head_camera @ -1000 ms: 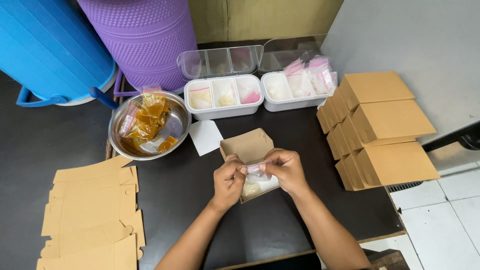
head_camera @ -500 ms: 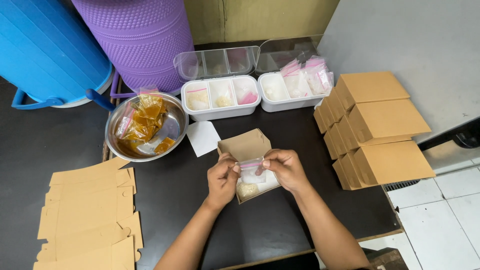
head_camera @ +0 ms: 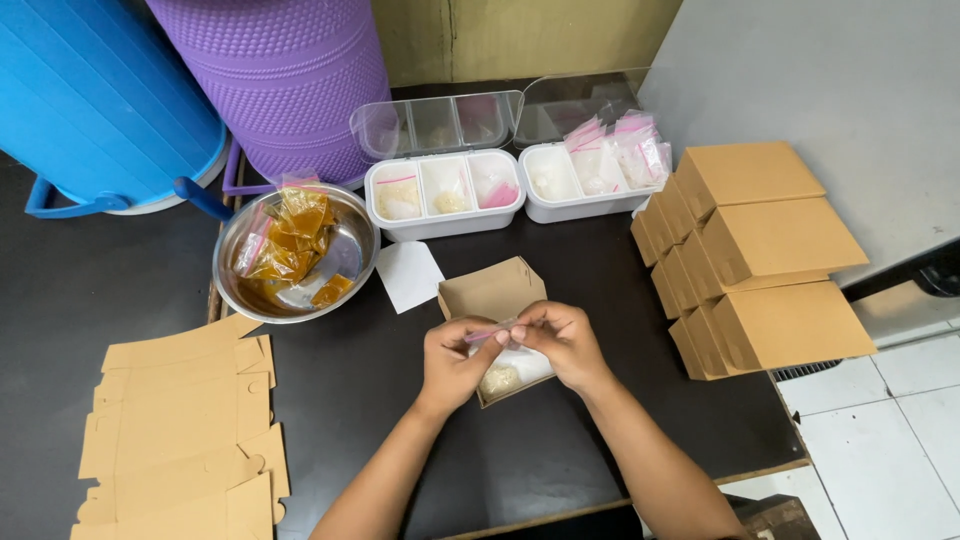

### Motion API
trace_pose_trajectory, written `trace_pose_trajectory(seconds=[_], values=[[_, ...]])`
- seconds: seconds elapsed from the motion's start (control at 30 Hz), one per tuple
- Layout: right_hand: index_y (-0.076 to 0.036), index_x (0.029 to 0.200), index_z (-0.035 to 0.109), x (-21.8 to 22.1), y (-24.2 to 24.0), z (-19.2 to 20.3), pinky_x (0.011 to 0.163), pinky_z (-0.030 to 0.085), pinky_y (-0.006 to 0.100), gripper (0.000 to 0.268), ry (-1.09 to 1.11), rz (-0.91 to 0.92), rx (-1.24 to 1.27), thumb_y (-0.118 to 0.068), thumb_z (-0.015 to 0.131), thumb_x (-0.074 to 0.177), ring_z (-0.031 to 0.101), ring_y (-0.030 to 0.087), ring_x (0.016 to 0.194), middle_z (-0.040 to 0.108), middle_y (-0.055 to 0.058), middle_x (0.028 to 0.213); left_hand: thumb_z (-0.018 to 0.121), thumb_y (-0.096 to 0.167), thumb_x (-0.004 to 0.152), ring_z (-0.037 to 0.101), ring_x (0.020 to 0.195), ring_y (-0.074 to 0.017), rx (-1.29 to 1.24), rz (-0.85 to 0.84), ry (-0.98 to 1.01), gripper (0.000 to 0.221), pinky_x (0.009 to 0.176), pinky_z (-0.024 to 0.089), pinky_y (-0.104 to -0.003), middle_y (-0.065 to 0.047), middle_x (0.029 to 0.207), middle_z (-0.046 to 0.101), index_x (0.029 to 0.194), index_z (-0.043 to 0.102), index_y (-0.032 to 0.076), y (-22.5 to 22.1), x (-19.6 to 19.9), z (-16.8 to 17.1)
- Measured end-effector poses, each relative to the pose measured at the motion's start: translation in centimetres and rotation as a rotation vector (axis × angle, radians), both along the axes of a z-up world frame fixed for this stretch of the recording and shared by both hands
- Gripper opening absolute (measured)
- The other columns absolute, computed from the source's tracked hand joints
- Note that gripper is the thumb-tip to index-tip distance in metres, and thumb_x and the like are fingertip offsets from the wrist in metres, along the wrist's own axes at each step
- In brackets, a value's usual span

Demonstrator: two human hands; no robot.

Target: The person places small sealed packets into a cardboard box, closes it, and stacks it with others. Then the person folds a flat cardboard sheet along pre-scored lines to form another box, pressing the creases and folding the side flaps.

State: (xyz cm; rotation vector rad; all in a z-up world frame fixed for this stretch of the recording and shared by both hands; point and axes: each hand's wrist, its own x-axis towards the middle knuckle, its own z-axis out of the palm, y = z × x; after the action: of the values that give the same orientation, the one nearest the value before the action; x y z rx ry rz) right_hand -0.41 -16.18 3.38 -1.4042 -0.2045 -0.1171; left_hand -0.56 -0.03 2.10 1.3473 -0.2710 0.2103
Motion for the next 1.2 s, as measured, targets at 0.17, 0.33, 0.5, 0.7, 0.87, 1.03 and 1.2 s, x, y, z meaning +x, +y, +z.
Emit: trace_pose_trajectory(seconds=[0.17, 0.33, 0.5, 0.7, 0.87, 1.03, 1.2], values=[[0.006, 0.083, 0.073, -0.4, 0.3, 0.9, 0.059, 0.050, 0.024, 0.011, -0.026, -0.038, 0.022, 0.001, 0.082, 0.078, 0.060, 0.011, 0.063, 0.062, 0.009, 0.061, 0.086, 0.001, 0.079, 0.063, 0.074, -0.0093, -0.020, -0.038, 0.011, 0.011, 0.068, 0.053, -0.030, -0.013, 0.070, 0.076, 0.089, 0.080, 0.000, 0.5, 0.3, 0.4], [0.006, 0.084, 0.073, -0.5, -0.4, 1.2, 0.059, 0.050, 0.023, 0.010, -0.047, -0.061, 0.040, 0.000, 0.080, 0.080, 0.059, 0.012, 0.061, 0.061, 0.010, 0.059, 0.083, 0.002, 0.083, 0.058, 0.074, -0.0056, -0.033, -0.075, 0.056, 0.011, 0.066, 0.052, -0.026, -0.010, 0.067, 0.076, 0.092, 0.081, -0.002, 1.3, 0.3, 0.1], [0.006, 0.084, 0.071, -0.4, -0.2, 1.2, 0.058, 0.048, 0.022, 0.009, -0.024, -0.100, 0.140, 0.005, 0.079, 0.079, 0.057, 0.010, 0.061, 0.060, 0.007, 0.061, 0.073, 0.003, 0.092, 0.062, 0.080, -0.0088, -0.061, -0.153, 0.079, 0.012, 0.070, 0.056, -0.030, -0.014, 0.077, 0.080, 0.099, 0.081, -0.002, 1.4, 0.0, 1.8], [0.003, 0.086, 0.069, 0.4, -0.5, 0.1, 0.062, 0.047, 0.021, 0.009, 0.028, -0.108, 0.220, 0.004, 0.077, 0.081, 0.056, 0.008, 0.064, 0.057, 0.003, 0.065, 0.063, 0.009, 0.099, 0.060, 0.087, -0.0104, -0.090, -0.266, 0.123, 0.021, 0.077, 0.057, -0.033, -0.014, 0.082, 0.081, 0.105, 0.080, -0.002, 1.1, -0.4, 5.0], [0.003, 0.090, 0.070, 0.7, -1.2, -1.4, 0.063, 0.047, 0.022, 0.024, -0.019, -0.034, 0.055, -0.009, 0.086, 0.077, 0.059, 0.010, 0.068, 0.060, 0.005, 0.069, 0.064, 0.007, 0.098, 0.062, 0.089, -0.0109, -0.022, -0.232, 0.120, 0.020, 0.080, 0.058, -0.034, -0.014, 0.086, 0.081, 0.108, 0.080, 0.001, 1.2, -0.1, 3.3], [0.000, 0.082, 0.071, 0.3, -1.1, 0.2, 0.060, 0.045, 0.023, 0.023, -0.032, -0.042, -0.082, -0.008, 0.091, 0.073, 0.056, 0.009, 0.066, 0.063, 0.006, 0.066, 0.063, 0.004, 0.098, 0.066, 0.096, -0.0151, 0.049, -0.200, 0.116, 0.020, 0.084, 0.058, -0.039, -0.017, 0.097, 0.082, 0.109, 0.080, 0.001, 1.0, -0.1, 1.3], [0.008, 0.078, 0.076, 1.0, -2.3, -0.4, 0.053, 0.055, 0.025, 0.018, -0.011, -0.091, -0.011, 0.003, 0.090, 0.069, 0.070, 0.018, 0.052, 0.068, 0.016, 0.060, 0.063, 0.006, 0.098, 0.068, 0.089, -0.0168, 0.051, -0.253, 0.090, 0.021, 0.072, 0.062, -0.038, -0.018, 0.097, 0.081, 0.108, 0.080, 0.000, 1.0, 0.0, 3.1]])
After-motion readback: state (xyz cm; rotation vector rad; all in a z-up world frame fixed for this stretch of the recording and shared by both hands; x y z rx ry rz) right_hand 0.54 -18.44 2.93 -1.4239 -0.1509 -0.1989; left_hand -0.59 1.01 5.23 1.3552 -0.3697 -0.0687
